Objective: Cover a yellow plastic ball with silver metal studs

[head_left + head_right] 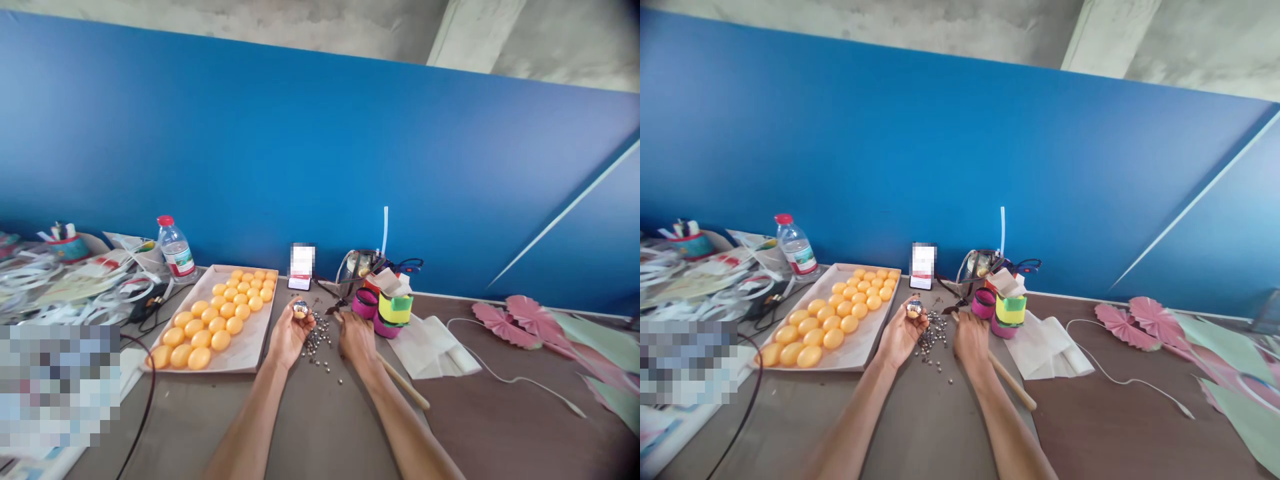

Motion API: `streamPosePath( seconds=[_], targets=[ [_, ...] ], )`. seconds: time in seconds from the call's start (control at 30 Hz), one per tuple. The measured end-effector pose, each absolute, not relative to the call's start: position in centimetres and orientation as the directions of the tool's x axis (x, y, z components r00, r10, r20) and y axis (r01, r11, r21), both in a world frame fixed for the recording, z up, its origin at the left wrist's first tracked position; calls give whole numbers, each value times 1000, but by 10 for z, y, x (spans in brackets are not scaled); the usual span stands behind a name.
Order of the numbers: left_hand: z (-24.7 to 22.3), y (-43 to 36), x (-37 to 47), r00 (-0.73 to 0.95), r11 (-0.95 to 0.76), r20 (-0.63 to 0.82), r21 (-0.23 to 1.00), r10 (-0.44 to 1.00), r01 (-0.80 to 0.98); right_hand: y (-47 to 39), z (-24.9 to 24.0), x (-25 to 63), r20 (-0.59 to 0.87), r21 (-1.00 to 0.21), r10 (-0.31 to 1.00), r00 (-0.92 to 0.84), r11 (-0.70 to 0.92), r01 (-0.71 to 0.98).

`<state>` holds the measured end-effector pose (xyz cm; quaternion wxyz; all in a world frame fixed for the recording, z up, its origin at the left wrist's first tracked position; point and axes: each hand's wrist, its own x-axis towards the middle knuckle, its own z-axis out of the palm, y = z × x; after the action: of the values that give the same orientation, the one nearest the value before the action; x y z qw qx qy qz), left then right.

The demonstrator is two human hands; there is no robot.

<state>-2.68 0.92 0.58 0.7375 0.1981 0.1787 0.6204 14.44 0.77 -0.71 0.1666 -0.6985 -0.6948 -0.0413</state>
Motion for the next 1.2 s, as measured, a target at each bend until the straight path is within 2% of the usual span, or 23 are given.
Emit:
streamPosePath(
  seconds=[0.4,0.5,0.6,0.67,0.93,1.2],
  targets=[
    [8,7,-26,146,149,-49,535,988,-831,4,-9,140,332,-157,943,19,35,987],
    [7,7,-26,141,148,-55,546,988,-825,1,-3,133,374,-179,925,-58,134,975],
    [6,8,-25,139,141,-46,563,989,-815,-4,1,122,313,-202,924,-219,290,936],
    [4,8,-25,139,137,-40,571,990,-810,-8,2,114,263,-199,923,-283,338,920],
    [3,8,-25,131,130,-40,587,991,-799,-12,-5,98,182,-170,918,-353,383,908],
    [6,6,-23,124,146,-78,579,989,-802,-5,-15,106,334,-278,884,-327,424,862]
  ],
)
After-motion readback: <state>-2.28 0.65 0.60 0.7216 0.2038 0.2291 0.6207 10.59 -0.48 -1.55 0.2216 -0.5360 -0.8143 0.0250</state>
